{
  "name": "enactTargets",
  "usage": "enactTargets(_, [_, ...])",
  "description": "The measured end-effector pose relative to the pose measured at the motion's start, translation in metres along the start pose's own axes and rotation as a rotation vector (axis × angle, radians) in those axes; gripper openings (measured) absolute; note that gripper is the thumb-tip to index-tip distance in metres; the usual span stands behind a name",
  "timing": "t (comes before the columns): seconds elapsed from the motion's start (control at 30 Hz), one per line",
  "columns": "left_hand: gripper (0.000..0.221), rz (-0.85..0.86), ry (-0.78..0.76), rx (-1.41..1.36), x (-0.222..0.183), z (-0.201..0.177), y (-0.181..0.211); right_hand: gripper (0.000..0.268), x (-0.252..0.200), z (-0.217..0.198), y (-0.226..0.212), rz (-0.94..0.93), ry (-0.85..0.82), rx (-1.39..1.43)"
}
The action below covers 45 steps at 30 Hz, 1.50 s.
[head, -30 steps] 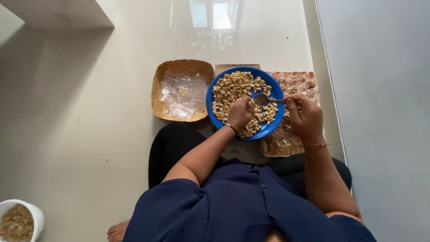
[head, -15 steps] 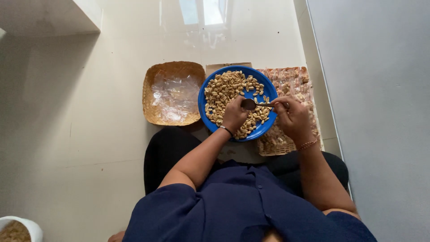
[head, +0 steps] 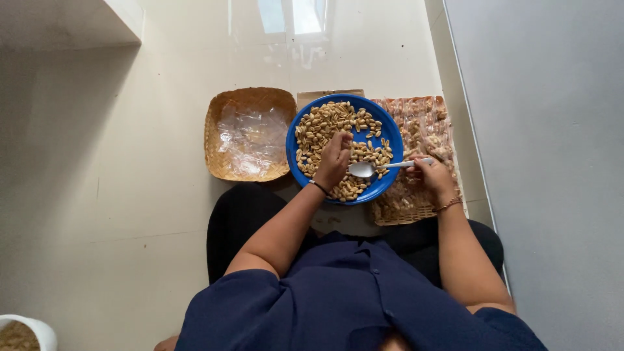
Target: Sorting through a bowl of nuts to remove impurities or specific pieces using a spoon and hands
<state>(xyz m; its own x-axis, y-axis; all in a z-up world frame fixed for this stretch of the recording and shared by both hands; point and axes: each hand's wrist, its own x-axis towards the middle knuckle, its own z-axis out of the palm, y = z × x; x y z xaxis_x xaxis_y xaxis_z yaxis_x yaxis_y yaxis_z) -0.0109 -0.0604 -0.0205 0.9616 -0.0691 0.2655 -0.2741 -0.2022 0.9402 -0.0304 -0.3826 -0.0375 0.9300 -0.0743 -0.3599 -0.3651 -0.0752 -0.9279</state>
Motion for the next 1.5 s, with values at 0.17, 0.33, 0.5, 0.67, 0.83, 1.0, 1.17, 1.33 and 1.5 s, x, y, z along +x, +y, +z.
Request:
enactTargets(0.17, [0.039, -0.027, 0.000, -0.162, -0.001, -0.013, 0.039, 0.037, 0.023, -0.014, 0.026, 0.094, -0.017, -0.017])
enactTargets(0.33, [0.036, -0.065, 0.060, -0.237, -0.005, -0.021, 0.060, 0.043, -0.024, 0.006, -0.021, -0.466, 0.359, -0.658])
enactTargets(0.5, [0.039, -0.050, 0.123, -0.212, -0.006, -0.003, 0.080, 0.050, -0.088, 0.109, -0.127, -0.500, -0.077, -0.323])
enactTargets(0.67, [0.027, -0.095, 0.115, -0.389, -0.001, -0.013, 0.098, 0.024, -0.077, 0.143, -0.133, -0.575, -0.078, -0.011])
enactTargets(0.83, [0.041, -0.082, 0.008, -0.680, -0.010, -0.021, 0.093, 0.015, -0.083, 0.144, -0.141, -0.598, -0.087, 0.121])
enactTargets(1.0, [0.007, -0.110, 0.052, -0.572, -0.019, -0.022, 0.096, 0.020, -0.098, 0.147, -0.145, -0.556, -0.174, -0.035])
enactTargets(1.17, [0.004, -0.126, 0.031, -0.513, -0.026, -0.024, 0.081, 0.013, -0.079, 0.148, -0.102, -0.501, -0.203, -0.002])
enactTargets(1.33, [0.014, -0.225, -0.025, -0.458, -0.032, -0.022, 0.068, 0.012, -0.074, 0.163, -0.083, -0.313, -0.119, 0.129])
enactTargets(1.5, [0.020, -0.311, -0.006, -0.529, -0.032, -0.004, 0.034, 0.015, -0.066, 0.163, -0.073, -0.130, -0.026, 0.249])
